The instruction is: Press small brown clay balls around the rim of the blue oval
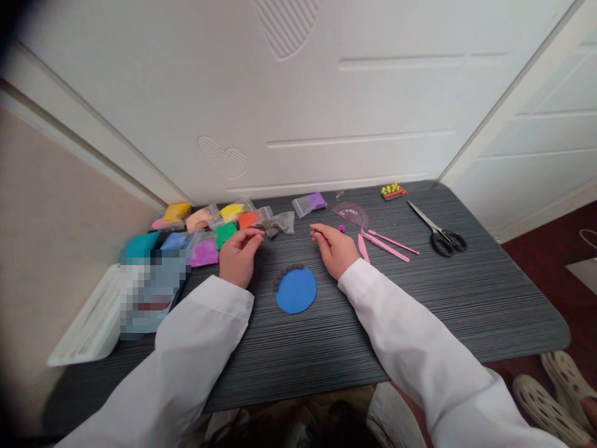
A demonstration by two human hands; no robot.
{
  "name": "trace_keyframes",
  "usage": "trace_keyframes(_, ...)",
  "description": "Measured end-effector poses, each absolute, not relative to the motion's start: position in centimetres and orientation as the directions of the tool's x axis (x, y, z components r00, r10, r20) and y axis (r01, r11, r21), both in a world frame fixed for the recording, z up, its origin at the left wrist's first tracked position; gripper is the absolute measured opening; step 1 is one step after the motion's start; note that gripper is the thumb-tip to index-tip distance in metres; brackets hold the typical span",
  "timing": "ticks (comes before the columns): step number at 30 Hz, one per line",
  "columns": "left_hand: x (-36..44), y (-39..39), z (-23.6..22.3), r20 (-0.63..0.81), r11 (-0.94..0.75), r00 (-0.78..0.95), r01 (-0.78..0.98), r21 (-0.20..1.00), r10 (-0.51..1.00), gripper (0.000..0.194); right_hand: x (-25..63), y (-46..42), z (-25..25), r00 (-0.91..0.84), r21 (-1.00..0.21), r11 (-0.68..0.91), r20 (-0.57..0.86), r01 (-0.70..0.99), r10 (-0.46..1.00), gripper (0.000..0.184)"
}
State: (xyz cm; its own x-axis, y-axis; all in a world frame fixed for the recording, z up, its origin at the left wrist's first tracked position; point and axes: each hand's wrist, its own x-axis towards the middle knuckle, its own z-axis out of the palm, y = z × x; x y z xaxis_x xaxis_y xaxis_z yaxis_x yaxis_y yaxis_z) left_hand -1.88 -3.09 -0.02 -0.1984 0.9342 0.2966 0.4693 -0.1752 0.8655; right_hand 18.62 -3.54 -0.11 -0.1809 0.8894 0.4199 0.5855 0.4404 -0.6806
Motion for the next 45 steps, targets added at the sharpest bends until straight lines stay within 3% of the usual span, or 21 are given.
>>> trace_keyframes(7,-1.94,-3.06,-0.01,0.296,-0.174,-0.200,0.470,0.865,0.934,0.016,18.61,-4.05,0.75,-0.137,-0.656,0.395,0.409,0.643,0.902,0.028)
trace_keyframes(11,-1.98,-3.02,-0.08,0.296,-0.176,-0.197,0.467,0.866,0.935,0.016,18.48,-4.05,0.67,-0.154,-0.652,0.431,0.438,0.624,0.886,0.014)
trace_keyframes(24,-2.01,-2.98,-0.20,0.295,-0.181,-0.193,0.455,0.872,0.936,0.015,18.49,-3.99,0.65,-0.189,-0.635,0.431,0.415,0.641,0.890,0.030)
trace_keyframes(29,-2.01,-2.96,-0.17,0.291,-0.176,-0.199,0.453,0.874,0.936,0.015,18.46,-3.85,0.13,-0.189,-0.646,0.447,0.429,0.619,0.883,0.016)
trace_keyframes(45,-2.02,-2.85,-0.13,0.273,-0.171,-0.208,0.407,0.897,0.939,0.013,18.59,-4.36,0.94,-0.152,-0.632,0.404,0.414,0.661,0.897,0.034)
